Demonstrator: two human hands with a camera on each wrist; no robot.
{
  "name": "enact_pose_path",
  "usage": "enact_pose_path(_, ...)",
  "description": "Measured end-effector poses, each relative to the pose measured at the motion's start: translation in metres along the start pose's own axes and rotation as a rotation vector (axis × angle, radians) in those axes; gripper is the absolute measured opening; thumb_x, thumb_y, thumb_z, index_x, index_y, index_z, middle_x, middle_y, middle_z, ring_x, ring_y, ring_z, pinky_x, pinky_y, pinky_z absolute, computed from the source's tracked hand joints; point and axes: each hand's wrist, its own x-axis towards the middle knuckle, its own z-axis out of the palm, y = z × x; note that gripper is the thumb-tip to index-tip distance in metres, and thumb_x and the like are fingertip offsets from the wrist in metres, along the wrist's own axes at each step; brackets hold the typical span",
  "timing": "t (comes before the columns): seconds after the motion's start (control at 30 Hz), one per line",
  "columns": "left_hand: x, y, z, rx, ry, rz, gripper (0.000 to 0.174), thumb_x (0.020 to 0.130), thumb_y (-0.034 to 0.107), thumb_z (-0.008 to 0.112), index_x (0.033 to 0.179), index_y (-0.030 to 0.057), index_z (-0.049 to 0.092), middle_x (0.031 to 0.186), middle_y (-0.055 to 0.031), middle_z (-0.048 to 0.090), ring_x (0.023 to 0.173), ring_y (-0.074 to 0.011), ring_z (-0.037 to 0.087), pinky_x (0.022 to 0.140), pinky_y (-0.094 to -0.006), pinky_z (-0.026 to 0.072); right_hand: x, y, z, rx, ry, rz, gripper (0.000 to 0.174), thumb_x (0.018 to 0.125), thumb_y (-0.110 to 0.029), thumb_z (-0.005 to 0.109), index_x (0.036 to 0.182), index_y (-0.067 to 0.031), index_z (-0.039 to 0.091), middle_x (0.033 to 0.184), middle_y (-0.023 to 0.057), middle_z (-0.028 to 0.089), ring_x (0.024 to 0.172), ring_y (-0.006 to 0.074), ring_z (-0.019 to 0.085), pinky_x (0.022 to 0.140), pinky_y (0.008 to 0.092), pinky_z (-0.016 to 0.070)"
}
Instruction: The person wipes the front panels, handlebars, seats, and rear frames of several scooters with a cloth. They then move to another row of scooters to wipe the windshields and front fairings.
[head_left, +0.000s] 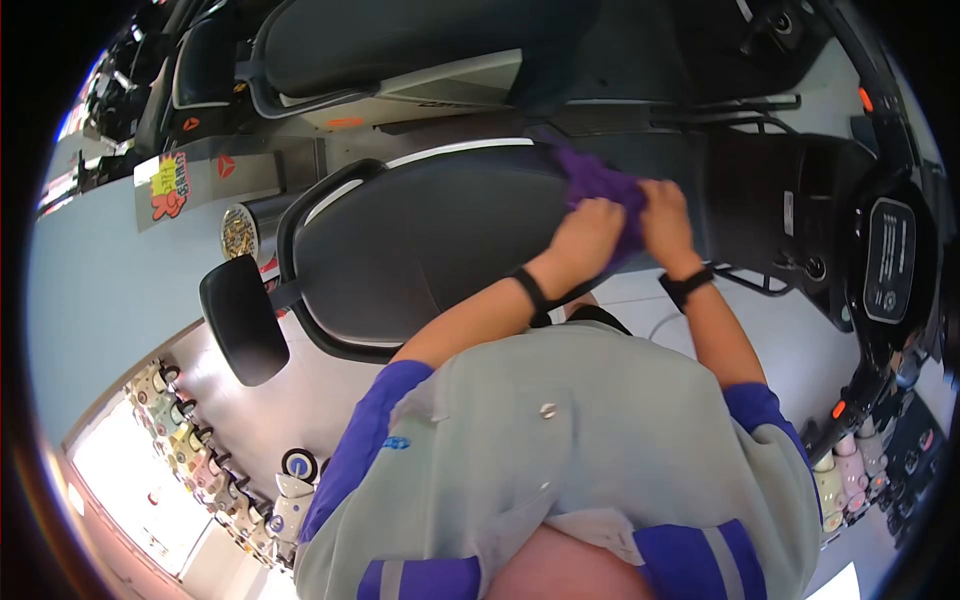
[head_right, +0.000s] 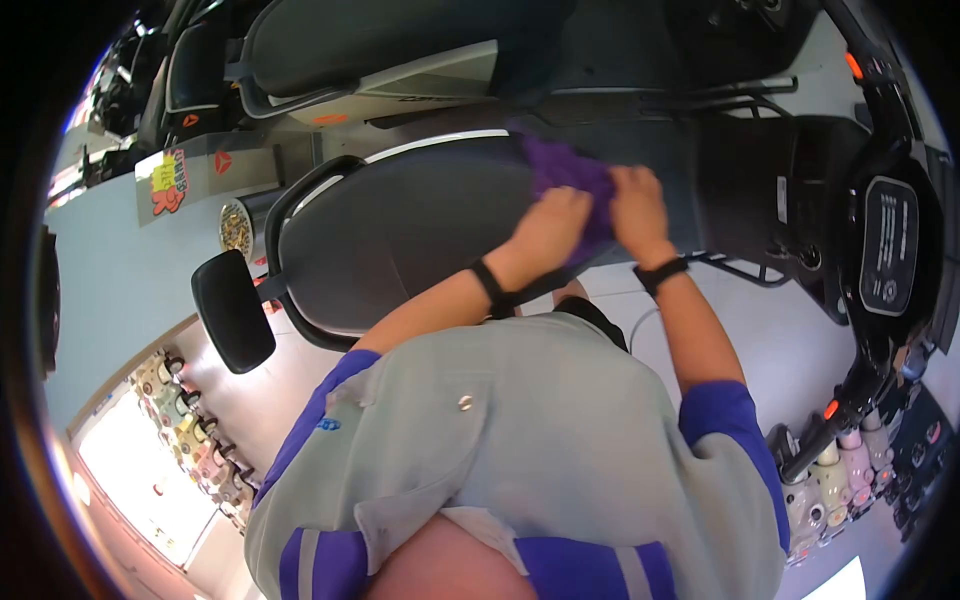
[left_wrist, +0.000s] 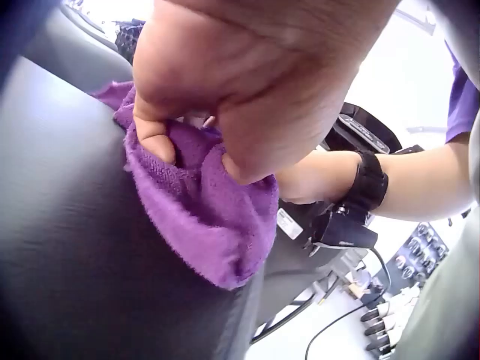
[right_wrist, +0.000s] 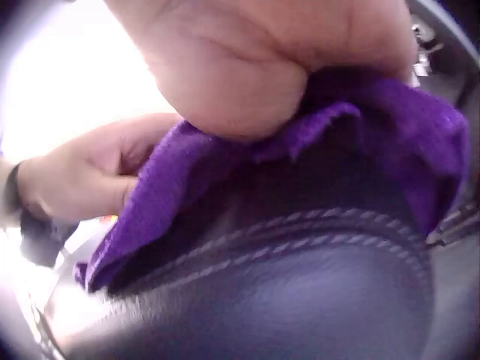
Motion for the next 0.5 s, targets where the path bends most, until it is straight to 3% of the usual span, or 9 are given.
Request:
enact_pose_path(0.1,0.018,-0.011,-0.003,0.037,-0.012,0.181,0.023,0.084,0.011,0.054,0.106,0.0035,0.058,0.096,-0.0143,0.056,0.091,-0.0314,0.059,0.075,-0.0424,0.0527,-0.007,0.064,0.017,0.238,-0.180,0.312,0.029,0.080,0.000,0.051,0.106,-0.0038,0.063,0.105,0.0201,0.063,0.101,0.0417,0.057,0.091,0.0473,0.0466)
enact_pose_path(0.13,0.022,-0.025,-0.008,0.088,0.009,0.125,0.021,0.085,0.012,0.054,0.104,0.0039,0.059,0.096,-0.0145,0.057,0.091,-0.0315,0.059,0.075,-0.0425,0.0528,0.003,0.048,0.011,0.342,-0.209,0.453,0.030,0.081,0.001,0.049,0.107,-0.0026,0.062,0.106,0.0231,0.065,0.103,0.0444,0.058,0.091,0.0485,0.0474)
enact_pose_path(0.2,0.021,-0.061,-0.024,0.186,0.044,0.009,0.018,0.086,0.013,0.053,0.101,0.0046,0.060,0.096,-0.0149,0.057,0.092,-0.0317,0.059,0.076,-0.0427,0.0531,0.023,0.024,0.019,0.262,-0.166,0.226,0.031,0.081,0.000,0.050,0.109,-0.0032,0.062,0.107,0.0241,0.065,0.104,0.0444,0.059,0.090,0.0489,0.0477)
enact_pose_path(0.23,0.019,-0.076,-0.043,0.200,-0.019,-0.134,0.016,0.090,0.015,0.051,0.096,0.0041,0.061,0.099,-0.0175,0.058,0.095,-0.0341,0.060,0.078,-0.0441,0.0533,0.032,0.010,0.025,0.229,-0.138,0.120,0.031,0.082,-0.001,0.050,0.111,-0.0035,0.062,0.108,0.0246,0.066,0.105,0.0445,0.060,0.090,0.0491,0.0479)
enact_pose_path(0.3,0.006,-0.116,-0.071,0.282,-0.022,-0.313,0.020,0.090,0.015,0.051,0.092,0.0029,0.067,0.102,-0.0190,0.061,0.100,-0.0356,0.062,0.079,-0.0462,0.0554,0.067,-0.030,0.044,0.232,-0.346,0.070,0.035,0.084,-0.006,0.052,0.118,-0.0057,0.059,0.114,0.0245,0.065,0.109,0.0424,0.060,0.092,0.0487,0.0478)
enact_pose_path(0.33,-0.005,-0.137,-0.083,0.305,0.014,-0.384,0.019,0.089,0.014,0.052,0.092,0.0031,0.068,0.101,-0.0193,0.061,0.099,-0.0365,0.062,0.083,-0.0470,0.0547,0.082,-0.058,0.063,0.223,-0.346,0.002,0.034,0.087,-0.004,0.049,0.120,-0.0057,0.057,0.112,0.0260,0.065,0.109,0.0436,0.060,0.091,0.0487,0.0483)
enact_pose_path(0.43,-0.052,-0.183,-0.127,0.422,0.121,-0.429,0.019,0.088,0.013,0.051,0.089,0.0027,0.067,0.097,-0.0213,0.061,0.098,-0.0395,0.061,0.081,-0.0490,0.0528,0.131,-0.169,0.092,0.189,-0.536,-0.133,0.025,0.089,-0.007,0.046,0.109,0.0030,0.056,0.105,0.0322,0.066,0.099,0.0485,0.064,0.088,0.0540,0.0492)
enact_pose_path(0.47,-0.073,-0.201,-0.139,0.445,0.166,-0.455,0.019,0.089,0.012,0.051,0.089,0.0019,0.067,0.096,-0.0221,0.061,0.097,-0.0397,0.061,0.082,-0.0497,0.0513,0.144,-0.196,0.114,0.239,-0.532,-0.190,0.026,0.089,-0.008,0.046,0.110,0.0025,0.056,0.106,0.0318,0.066,0.100,0.0475,0.064,0.089,0.0538,0.0492)
enact_pose_path(0.5,-0.094,-0.213,-0.156,0.432,0.148,-0.602,0.020,0.089,0.012,0.050,0.091,0.0012,0.066,0.094,-0.0233,0.062,0.094,-0.0406,0.061,0.083,-0.0503,0.0498,0.153,-0.222,0.130,0.261,-0.551,-0.244,0.029,0.091,-0.010,0.045,0.116,-0.0009,0.056,0.108,0.0282,0.067,0.103,0.0459,0.064,0.089,0.0520,0.0493)
